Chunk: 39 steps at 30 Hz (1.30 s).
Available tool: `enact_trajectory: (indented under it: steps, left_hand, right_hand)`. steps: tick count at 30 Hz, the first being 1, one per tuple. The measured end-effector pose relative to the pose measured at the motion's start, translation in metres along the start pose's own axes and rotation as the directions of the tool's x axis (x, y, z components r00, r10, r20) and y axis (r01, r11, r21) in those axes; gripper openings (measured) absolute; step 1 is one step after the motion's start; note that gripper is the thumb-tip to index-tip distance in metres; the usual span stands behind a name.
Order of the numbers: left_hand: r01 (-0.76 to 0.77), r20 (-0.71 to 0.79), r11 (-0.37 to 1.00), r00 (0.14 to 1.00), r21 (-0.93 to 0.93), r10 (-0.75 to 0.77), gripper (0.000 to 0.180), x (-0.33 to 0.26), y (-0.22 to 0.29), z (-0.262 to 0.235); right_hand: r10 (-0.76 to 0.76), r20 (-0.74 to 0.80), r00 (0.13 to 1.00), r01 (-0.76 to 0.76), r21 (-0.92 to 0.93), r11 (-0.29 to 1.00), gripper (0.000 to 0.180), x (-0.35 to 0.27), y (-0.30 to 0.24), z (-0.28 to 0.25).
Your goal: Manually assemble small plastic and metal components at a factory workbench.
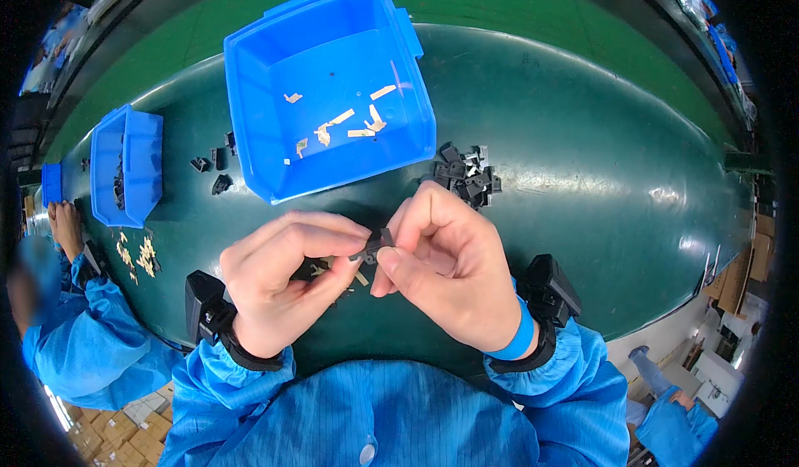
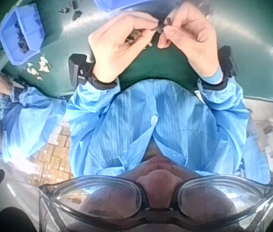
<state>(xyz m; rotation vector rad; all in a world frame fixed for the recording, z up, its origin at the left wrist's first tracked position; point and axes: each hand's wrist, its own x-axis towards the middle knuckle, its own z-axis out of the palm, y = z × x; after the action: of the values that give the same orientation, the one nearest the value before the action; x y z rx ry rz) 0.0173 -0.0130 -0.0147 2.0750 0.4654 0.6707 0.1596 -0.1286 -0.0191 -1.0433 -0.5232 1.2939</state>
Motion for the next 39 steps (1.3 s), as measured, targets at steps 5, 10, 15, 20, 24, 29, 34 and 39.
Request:
enact_trajectory:
  steps: [5, 10, 15, 20, 24, 29, 34, 39]
  left_hand:
    - [0.004, 0.006, 1.0, 1.0, -0.004, -0.004, 0.016, 0.0, 0.001, -0.001]
    - [0.01, 0.015, 1.0, 1.0, -0.007, -0.01, 0.016, 0.0, 0.001, -0.002]
    - [-0.009, 0.022, 1.0, 1.0, 0.019, 0.009, 0.016, -0.001, 0.001, -0.002]
    - [-0.042, 0.032, 0.998, 0.999, 0.046, 0.041, 0.015, -0.002, 0.0, -0.004]
    - [-0.007, 0.052, 0.999, 0.999, -0.035, 0.009, 0.015, 0.0, 0.002, -0.004]
    - [0.079, 0.097, 0.97, 0.994, -0.229, -0.058, 0.016, 0.0, -0.01, -0.002]
    - [0.261, 0.229, 0.865, 0.957, -0.428, -0.176, 0.02, 0.006, -0.003, -0.003]
    - [0.432, 0.287, 0.71, 0.902, -0.557, -0.323, 0.024, -0.001, -0.004, -0.005]
  right_hand:
    - [-0.008, 0.009, 1.0, 0.008, -0.028, 1.0, 0.015, 0.0, -0.001, 0.0]
    - [-0.011, 0.008, 1.0, 0.012, -0.041, 0.999, 0.015, 0.0, 0.0, 0.0]
    - [-0.004, 0.003, 1.0, 0.004, -0.063, 0.998, 0.015, 0.001, -0.001, 0.001]
    - [0.031, -0.001, 1.0, -0.031, -0.052, 0.998, 0.014, 0.002, 0.001, 0.001]
    - [0.097, 0.031, 0.995, -0.096, -0.045, 0.994, 0.013, 0.002, -0.005, -0.002]
    - [0.104, 0.061, 0.993, -0.104, 0.008, 0.994, 0.013, 0.003, -0.003, -0.004]
    - [0.0, 0.063, 0.998, 0.007, -0.113, 0.994, 0.012, 0.002, 0.001, -0.007]
    - [0.077, 0.104, 0.992, -0.075, -0.019, 0.997, 0.01, 0.001, -0.003, -0.003]
